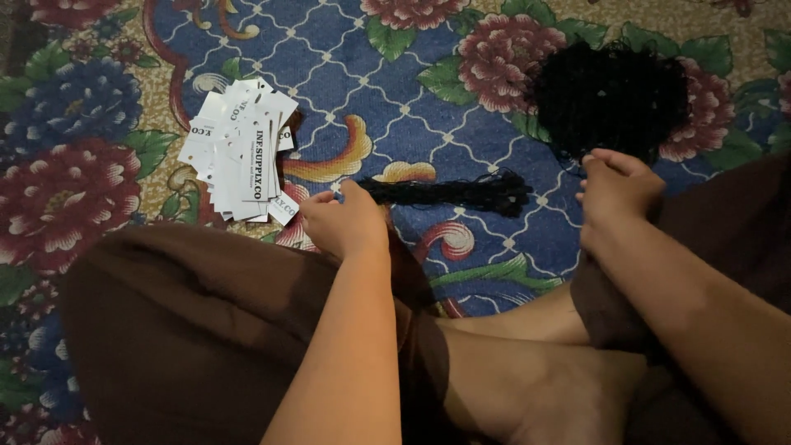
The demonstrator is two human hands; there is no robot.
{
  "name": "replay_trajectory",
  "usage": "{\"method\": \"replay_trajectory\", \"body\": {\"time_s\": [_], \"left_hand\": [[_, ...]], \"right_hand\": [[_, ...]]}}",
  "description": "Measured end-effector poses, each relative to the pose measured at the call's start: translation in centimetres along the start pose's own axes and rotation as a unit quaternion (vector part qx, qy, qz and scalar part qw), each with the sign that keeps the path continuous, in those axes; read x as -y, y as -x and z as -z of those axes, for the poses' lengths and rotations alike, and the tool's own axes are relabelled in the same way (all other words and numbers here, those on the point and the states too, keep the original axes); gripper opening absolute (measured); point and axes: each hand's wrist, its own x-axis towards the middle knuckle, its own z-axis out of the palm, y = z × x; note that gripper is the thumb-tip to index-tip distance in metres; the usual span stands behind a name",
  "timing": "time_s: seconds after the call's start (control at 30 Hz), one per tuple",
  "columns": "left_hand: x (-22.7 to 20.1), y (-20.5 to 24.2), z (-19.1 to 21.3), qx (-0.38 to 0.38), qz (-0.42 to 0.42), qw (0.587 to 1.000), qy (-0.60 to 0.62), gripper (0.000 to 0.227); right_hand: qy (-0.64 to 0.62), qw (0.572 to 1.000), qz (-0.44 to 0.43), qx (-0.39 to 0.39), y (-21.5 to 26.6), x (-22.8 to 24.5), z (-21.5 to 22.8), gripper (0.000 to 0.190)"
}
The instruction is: The person is sitting on the floor, picking up black mesh hairnets one by one, stretching them out for inspection, and organizing them near a pile of labels.
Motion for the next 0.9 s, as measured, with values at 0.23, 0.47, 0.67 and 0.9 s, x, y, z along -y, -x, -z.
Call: {"method": "replay_trajectory", "body": {"time_s": [0.23,0.47,0.67,0.9], "left_hand": [[0.1,-0.1,-0.3,-0.007,0.008,1.0,0.012,0.026],[0.2,0.2,-0.1,-0.012,0.016,1.0,0.022,0.023],[-0.1,0.7,0.4,-0.002,0.023,0.999,0.031,0.027],[-0.5,1.3,1.2,0.018,0.062,0.994,0.083,0.03]], "right_hand": [[0.026,0.999,-0.039,-0.007,0.9,1.9,0.3,0.031],[0.098,0.995,0.019,-0.008,-0.3,0.7,0.0,0.018],[0.084,0.995,0.032,-0.034,-1.1,-0.8,-0.3,0.012],[-0.187,0.982,-0.029,0.026,-1.4,-0.3,0.7,0.013]]}}
